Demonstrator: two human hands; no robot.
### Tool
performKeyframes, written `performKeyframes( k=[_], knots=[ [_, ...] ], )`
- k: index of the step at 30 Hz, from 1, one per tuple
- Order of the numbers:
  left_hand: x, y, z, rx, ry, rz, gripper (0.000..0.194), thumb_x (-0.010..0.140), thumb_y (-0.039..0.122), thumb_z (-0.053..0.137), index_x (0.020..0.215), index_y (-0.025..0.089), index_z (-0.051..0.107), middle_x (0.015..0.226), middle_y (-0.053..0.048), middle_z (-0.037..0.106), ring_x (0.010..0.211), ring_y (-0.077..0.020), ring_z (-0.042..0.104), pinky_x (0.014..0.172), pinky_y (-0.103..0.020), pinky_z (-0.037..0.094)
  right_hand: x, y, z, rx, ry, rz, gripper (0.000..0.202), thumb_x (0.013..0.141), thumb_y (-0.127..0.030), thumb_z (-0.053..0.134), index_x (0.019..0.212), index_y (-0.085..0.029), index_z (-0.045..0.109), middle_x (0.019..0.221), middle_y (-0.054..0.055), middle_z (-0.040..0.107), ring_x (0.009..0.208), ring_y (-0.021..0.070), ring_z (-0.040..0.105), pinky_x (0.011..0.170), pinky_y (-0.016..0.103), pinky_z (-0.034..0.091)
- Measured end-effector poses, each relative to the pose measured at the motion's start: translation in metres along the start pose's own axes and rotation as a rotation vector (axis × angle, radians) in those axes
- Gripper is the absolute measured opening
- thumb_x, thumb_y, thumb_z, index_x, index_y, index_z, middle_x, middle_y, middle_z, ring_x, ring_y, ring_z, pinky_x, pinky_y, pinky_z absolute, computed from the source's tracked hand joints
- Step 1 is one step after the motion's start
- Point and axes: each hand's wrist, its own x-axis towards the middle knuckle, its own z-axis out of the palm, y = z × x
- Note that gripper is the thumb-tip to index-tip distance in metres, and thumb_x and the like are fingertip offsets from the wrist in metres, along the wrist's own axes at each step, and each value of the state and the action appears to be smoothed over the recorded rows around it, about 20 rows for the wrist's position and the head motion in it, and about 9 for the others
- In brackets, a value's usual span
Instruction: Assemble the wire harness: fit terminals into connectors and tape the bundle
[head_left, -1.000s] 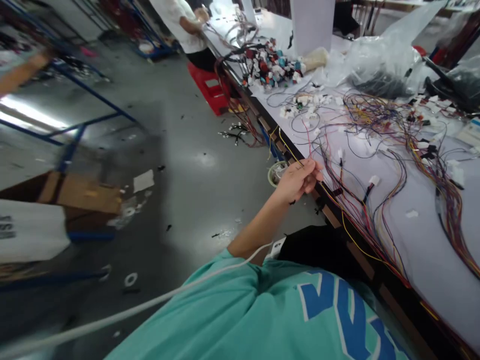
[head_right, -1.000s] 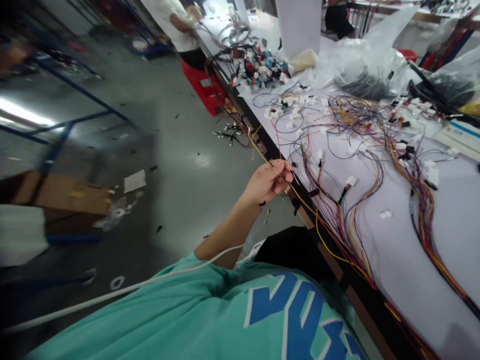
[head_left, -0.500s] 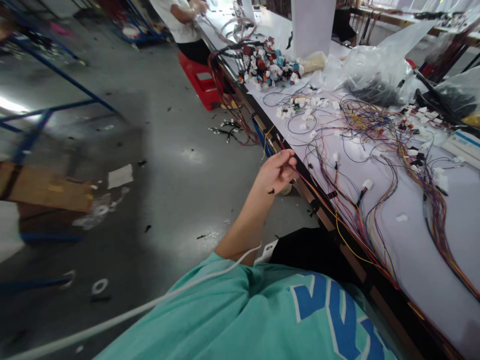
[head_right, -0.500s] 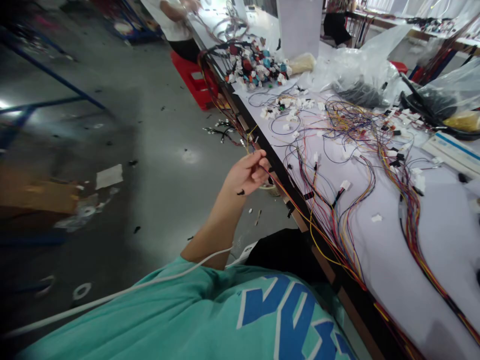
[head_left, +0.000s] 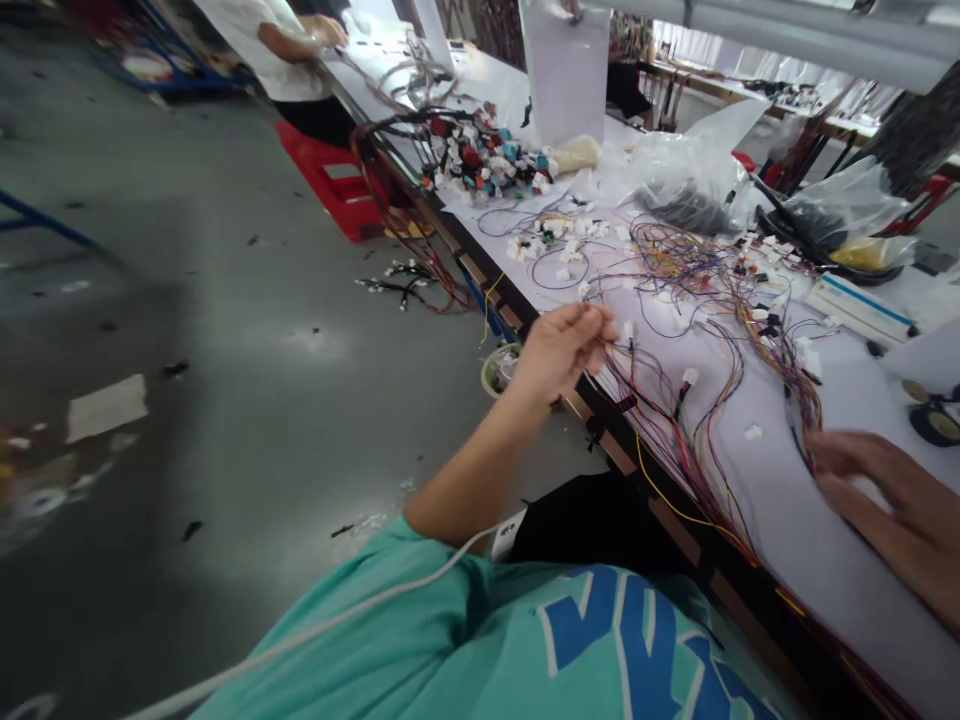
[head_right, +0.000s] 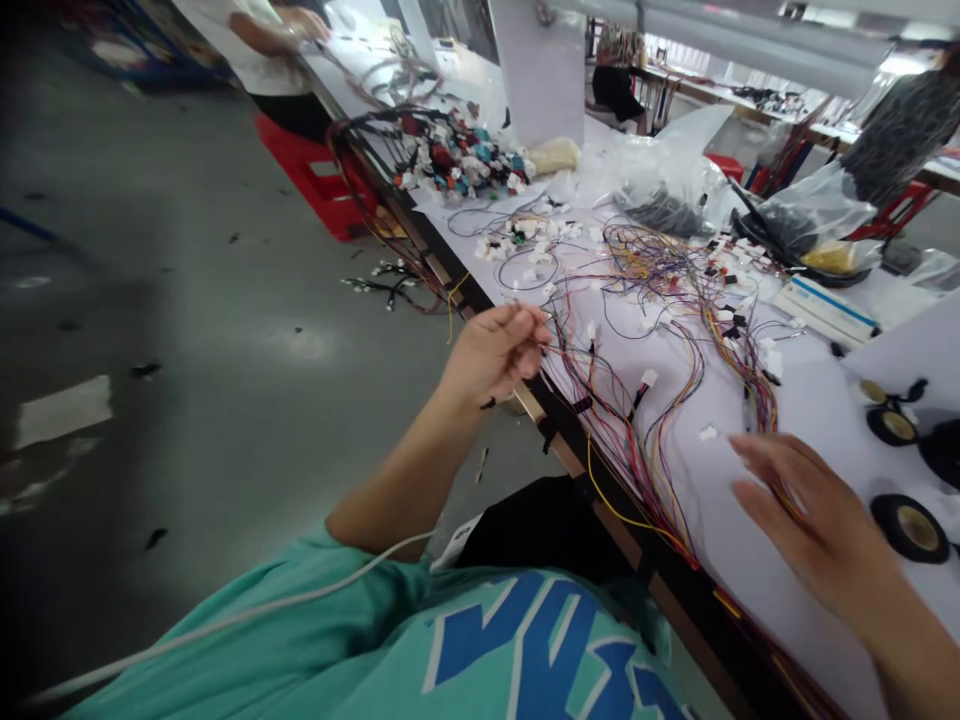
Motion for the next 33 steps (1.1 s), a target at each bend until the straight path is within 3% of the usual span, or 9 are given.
performKeyframes(
  k=[4, 9, 15, 18, 22, 25, 27, 30, 33],
  knots=[
    [-0.003, -0.014, 0.037, 0.148, -0.324, 0.003, 0.024, 0.075, 0.036, 0.059, 0.078, 0.013, 0.061, 0.066, -0.001, 0.064, 0.039, -0.0036, 0.049, 0.039, -0.017, 0.038, 0.093, -0.061, 0.040, 0.290, -0.081, -0.171, 0.053, 0.072, -0.045, 0.057, 0.118, -0.019, 0.047, 0.118, 0.013, 0.054, 0.110, 0.0280, 0.052, 0.093, 0.048, 0.042],
    [0.006, -0.004, 0.044, 0.498, -0.342, 0.291, 0.013, 0.076, 0.021, 0.055, 0.071, 0.015, 0.065, 0.067, 0.000, 0.064, 0.063, -0.0089, 0.058, 0.059, -0.019, 0.043, 0.141, -0.086, 0.073, 0.712, -0.288, -0.218, 0.030, 0.071, -0.023, 0.055, 0.101, -0.020, 0.051, 0.104, 0.005, 0.056, 0.105, 0.0203, 0.051, 0.095, 0.040, 0.038],
    [0.029, 0.009, 0.028, 0.586, -0.340, 0.358, 0.014, 0.076, 0.020, 0.054, 0.070, 0.017, 0.066, 0.065, -0.001, 0.061, 0.065, -0.0107, 0.056, 0.061, -0.021, 0.043, 0.164, -0.090, 0.087, 1.013, -0.337, -0.189, 0.005, 0.071, -0.022, 0.056, 0.074, -0.019, 0.054, 0.067, -0.002, 0.053, 0.067, 0.0108, 0.051, 0.067, 0.026, 0.044],
    [0.042, 0.008, 0.020, 0.622, -0.276, 0.414, 0.010, 0.074, 0.023, 0.058, 0.073, 0.017, 0.065, 0.077, -0.004, 0.061, 0.066, -0.0102, 0.055, 0.060, -0.021, 0.043, 0.173, -0.087, 0.098, 1.110, -0.358, -0.075, 0.014, 0.073, -0.027, 0.055, 0.064, -0.018, 0.051, 0.051, -0.005, 0.043, 0.049, 0.0071, 0.042, 0.050, 0.022, 0.039],
    [0.072, 0.004, -0.008, 0.867, -0.260, 0.200, 0.026, 0.076, 0.026, 0.055, 0.100, 0.016, 0.061, 0.088, -0.005, 0.062, 0.057, -0.0091, 0.054, 0.055, -0.023, 0.043, 0.185, -0.071, 0.115, 1.370, -0.308, 0.204, 0.018, 0.071, -0.035, 0.060, 0.068, -0.018, 0.052, 0.044, -0.010, 0.030, 0.037, 0.0038, 0.026, 0.035, 0.016, 0.023],
    [0.101, 0.002, -0.040, 1.367, -0.024, 0.153, 0.026, 0.077, 0.021, 0.052, 0.102, 0.015, 0.060, 0.101, -0.010, 0.062, 0.082, -0.0180, 0.059, 0.075, -0.030, 0.044, 0.193, -0.052, 0.127, 1.553, -0.218, 0.381, 0.021, 0.066, -0.034, 0.065, 0.069, -0.019, 0.051, 0.043, -0.011, 0.026, 0.034, 0.0026, 0.020, 0.032, 0.014, 0.016],
    [0.118, 0.002, -0.060, 1.642, 0.105, 0.036, 0.032, 0.080, 0.021, 0.047, 0.109, 0.013, 0.057, 0.116, -0.015, 0.056, 0.099, -0.0249, 0.057, 0.081, -0.034, 0.042, 0.195, -0.041, 0.134, 1.632, -0.206, 0.433, 0.021, 0.065, -0.032, 0.066, 0.068, -0.019, 0.050, 0.042, -0.011, 0.023, 0.033, 0.0025, 0.019, 0.031, 0.013, 0.016],
    [0.138, 0.004, -0.078, 1.807, 0.051, -0.142, 0.031, 0.079, 0.026, 0.047, 0.105, 0.014, 0.059, 0.114, -0.014, 0.058, 0.105, -0.0264, 0.055, 0.080, -0.031, 0.043, 0.195, -0.033, 0.139, 1.685, -0.238, 0.452, 0.020, 0.065, -0.030, 0.067, 0.068, -0.018, 0.051, 0.042, -0.011, 0.024, 0.033, 0.0026, 0.021, 0.030, 0.013, 0.018],
    [0.149, 0.004, -0.082, 1.827, 0.022, -0.190, 0.024, 0.078, 0.022, 0.046, 0.094, 0.017, 0.063, 0.104, -0.010, 0.064, 0.101, -0.0245, 0.058, 0.076, -0.029, 0.044, 0.192, -0.031, 0.140, 1.690, -0.290, 0.465, 0.020, 0.064, -0.029, 0.068, 0.069, -0.018, 0.052, 0.042, -0.011, 0.027, 0.034, 0.0027, 0.022, 0.030, 0.013, 0.020]
  ],
)
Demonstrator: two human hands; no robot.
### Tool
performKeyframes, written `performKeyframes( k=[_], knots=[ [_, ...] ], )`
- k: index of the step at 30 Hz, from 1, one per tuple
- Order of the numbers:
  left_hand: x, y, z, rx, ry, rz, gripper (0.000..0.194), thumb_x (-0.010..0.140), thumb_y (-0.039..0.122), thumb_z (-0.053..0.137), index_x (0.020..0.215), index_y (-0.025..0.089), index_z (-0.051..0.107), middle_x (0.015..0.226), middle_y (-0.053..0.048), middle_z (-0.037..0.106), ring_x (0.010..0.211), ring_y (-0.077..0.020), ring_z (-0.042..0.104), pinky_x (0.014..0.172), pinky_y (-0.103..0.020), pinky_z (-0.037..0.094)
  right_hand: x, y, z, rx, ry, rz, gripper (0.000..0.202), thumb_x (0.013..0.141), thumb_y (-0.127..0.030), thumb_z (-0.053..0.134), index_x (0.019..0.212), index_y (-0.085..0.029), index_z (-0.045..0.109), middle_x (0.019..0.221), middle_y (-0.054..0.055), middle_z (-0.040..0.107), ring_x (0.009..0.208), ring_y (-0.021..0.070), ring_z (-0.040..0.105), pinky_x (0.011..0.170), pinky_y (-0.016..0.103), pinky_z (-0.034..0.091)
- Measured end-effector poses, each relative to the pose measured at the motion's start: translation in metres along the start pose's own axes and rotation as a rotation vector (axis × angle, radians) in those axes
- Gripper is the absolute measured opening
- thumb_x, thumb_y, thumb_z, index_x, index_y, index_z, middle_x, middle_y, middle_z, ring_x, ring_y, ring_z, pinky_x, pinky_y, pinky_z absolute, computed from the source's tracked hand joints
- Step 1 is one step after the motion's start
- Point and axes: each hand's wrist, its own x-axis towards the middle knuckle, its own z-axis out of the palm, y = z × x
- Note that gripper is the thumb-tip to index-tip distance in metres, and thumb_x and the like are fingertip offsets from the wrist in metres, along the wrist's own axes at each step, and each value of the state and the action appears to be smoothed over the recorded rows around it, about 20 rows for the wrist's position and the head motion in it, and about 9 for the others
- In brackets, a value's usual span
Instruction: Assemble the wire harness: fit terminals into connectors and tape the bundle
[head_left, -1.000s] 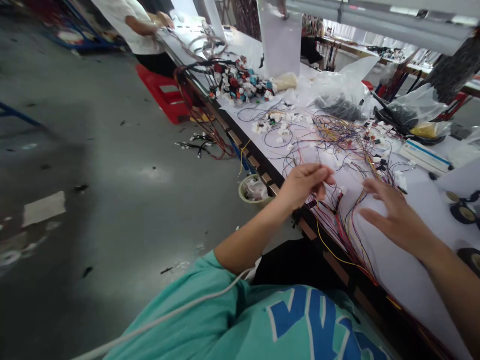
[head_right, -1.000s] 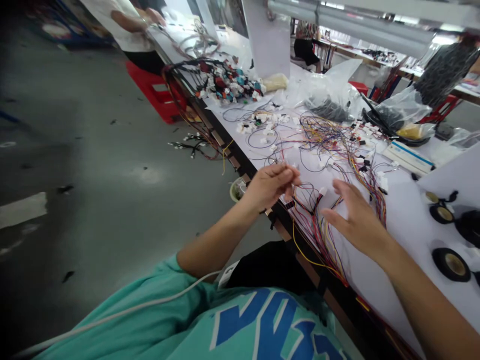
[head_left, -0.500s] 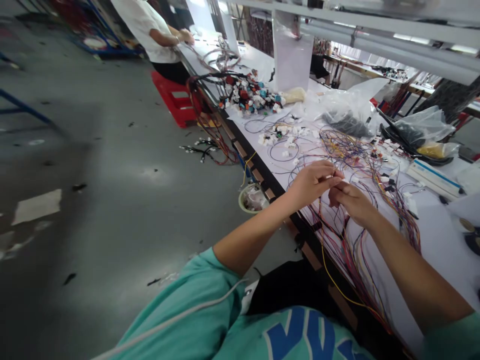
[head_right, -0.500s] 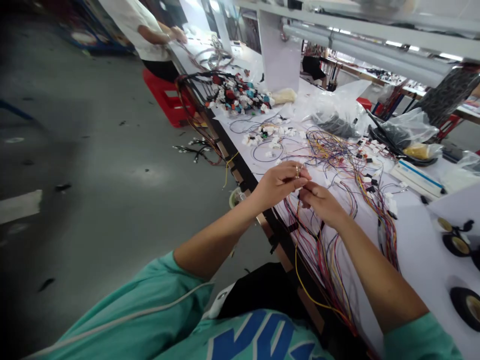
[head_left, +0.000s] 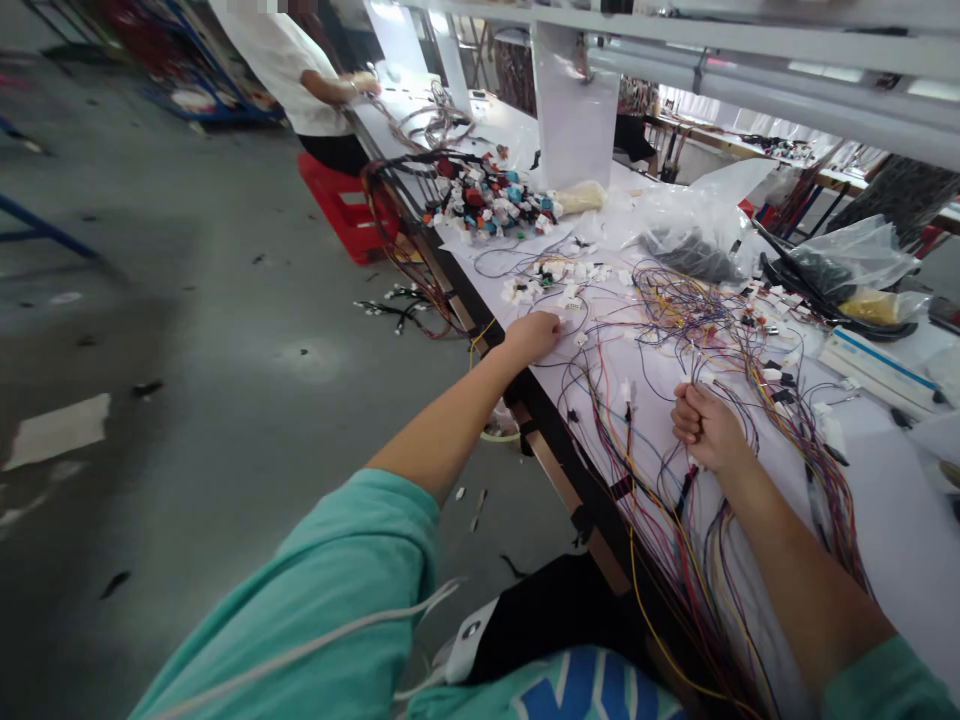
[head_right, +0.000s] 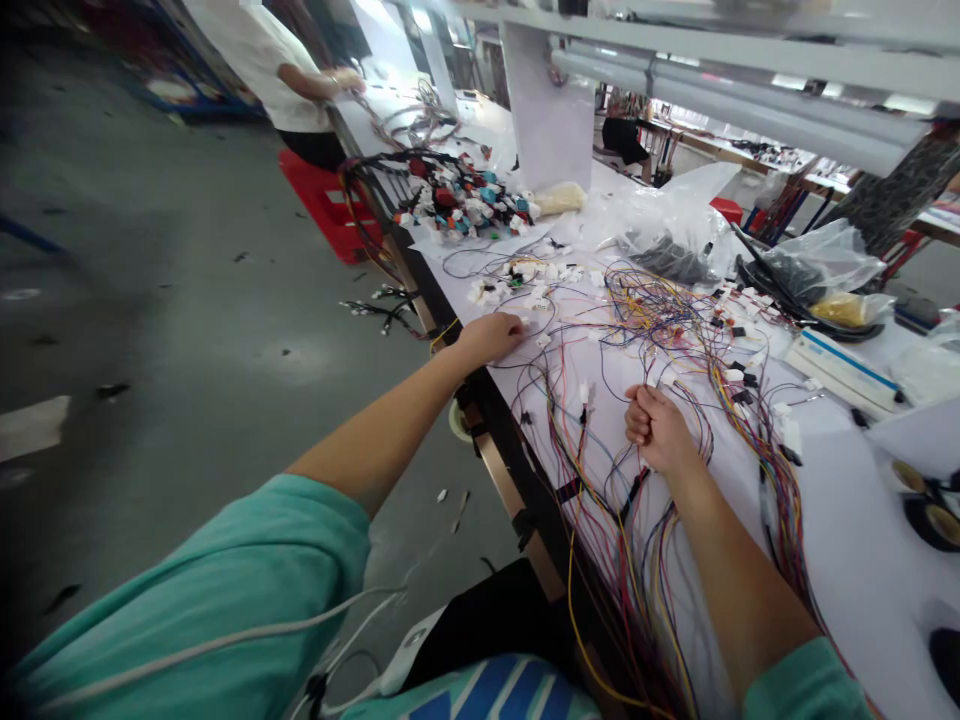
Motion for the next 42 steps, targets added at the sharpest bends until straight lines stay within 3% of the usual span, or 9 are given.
performKeyframes(
  k=[7, 11, 14, 17, 22, 28, 33, 37, 42],
  knots=[
    [0.013, 0.008, 0.004, 0.064, 0.028, -0.058, 0.030, 0.078, 0.018, 0.040, 0.101, 0.012, 0.060, 0.110, -0.019, 0.060, 0.103, -0.0301, 0.057, 0.075, -0.035, 0.045, 0.000, 0.001, -0.001, 0.028, -0.035, 0.042, 0.016, 0.071, -0.029, 0.062, 0.068, -0.017, 0.052, 0.042, -0.011, 0.025, 0.033, 0.0026, 0.020, 0.030, 0.012, 0.018],
    [0.015, 0.012, -0.001, -0.100, 0.141, -0.081, 0.024, 0.078, 0.017, 0.039, 0.093, 0.015, 0.058, 0.095, -0.015, 0.066, 0.089, -0.0264, 0.060, 0.069, -0.032, 0.044, 0.001, 0.001, 0.002, 0.068, -0.008, 0.059, 0.022, 0.077, -0.034, 0.055, 0.065, -0.017, 0.051, 0.039, -0.011, 0.023, 0.032, 0.0030, 0.017, 0.029, 0.013, 0.016],
    [0.011, 0.016, -0.007, -0.319, 0.202, 0.008, 0.016, 0.077, 0.019, 0.041, 0.080, 0.017, 0.057, 0.079, -0.008, 0.067, 0.066, -0.0181, 0.057, 0.061, -0.027, 0.041, 0.001, 0.001, 0.003, 0.086, 0.005, 0.068, 0.025, 0.079, -0.036, 0.054, 0.064, -0.017, 0.050, 0.039, -0.011, 0.023, 0.032, 0.0028, 0.018, 0.030, 0.013, 0.017],
    [0.001, 0.022, -0.008, -0.434, 0.135, 0.166, 0.013, 0.074, 0.020, 0.044, 0.078, 0.018, 0.056, 0.070, -0.002, 0.064, 0.054, -0.0121, 0.050, 0.056, -0.023, 0.038, 0.001, 0.001, 0.002, 0.076, 0.000, 0.065, 0.025, 0.078, -0.036, 0.055, 0.063, -0.016, 0.051, 0.038, -0.011, 0.024, 0.031, 0.0026, 0.019, 0.030, 0.013, 0.017],
    [-0.010, 0.031, 0.003, -0.254, 0.043, 0.425, 0.014, 0.073, 0.018, 0.046, 0.077, 0.019, 0.059, 0.078, -0.002, 0.065, 0.074, -0.0152, 0.056, 0.069, -0.024, 0.040, 0.003, 0.001, -0.002, 0.037, -0.025, 0.037, 0.025, 0.072, -0.038, 0.062, 0.066, -0.017, 0.051, 0.040, -0.011, 0.024, 0.032, 0.0025, 0.020, 0.030, 0.013, 0.019],
    [0.006, 0.025, 0.013, -0.189, 0.112, 0.241, 0.021, 0.074, 0.015, 0.044, 0.079, 0.018, 0.065, 0.082, -0.007, 0.067, 0.078, -0.0213, 0.060, 0.070, -0.029, 0.041, 0.003, 0.002, -0.004, -0.036, -0.065, 0.032, 0.028, 0.068, -0.041, 0.066, 0.067, -0.018, 0.050, 0.040, -0.011, 0.025, 0.032, 0.0026, 0.023, 0.031, 0.014, 0.021],
    [0.035, 0.006, -0.003, -0.265, 0.189, 0.112, 0.023, 0.075, 0.022, 0.049, 0.087, 0.018, 0.067, 0.072, -0.003, 0.067, 0.063, -0.0144, 0.060, 0.063, -0.023, 0.043, 0.003, 0.002, -0.003, -0.026, -0.049, 0.034, 0.032, 0.061, -0.042, 0.071, 0.065, -0.018, 0.052, 0.039, -0.011, 0.026, 0.032, 0.0024, 0.023, 0.030, 0.013, 0.020],
    [0.061, -0.017, -0.019, -0.200, 0.331, -0.114, 0.040, 0.075, 0.010, 0.042, 0.110, 0.013, 0.060, 0.109, -0.014, 0.062, 0.092, -0.0231, 0.059, 0.077, -0.031, 0.044, 0.003, 0.002, -0.001, -0.007, -0.036, 0.052, 0.031, 0.058, -0.040, 0.073, 0.063, -0.017, 0.053, 0.039, -0.011, 0.028, 0.033, 0.0020, 0.023, 0.030, 0.013, 0.020],
    [0.080, -0.029, -0.019, -0.112, 0.261, -0.179, 0.039, 0.072, 0.011, 0.047, 0.108, 0.014, 0.063, 0.120, -0.016, 0.056, 0.105, -0.0311, 0.055, 0.081, -0.037, 0.044, 0.002, 0.001, 0.002, -0.014, -0.034, 0.065, 0.030, 0.060, -0.040, 0.071, 0.064, -0.017, 0.052, 0.039, -0.011, 0.025, 0.032, 0.0018, 0.022, 0.029, 0.013, 0.019]
  ],
)
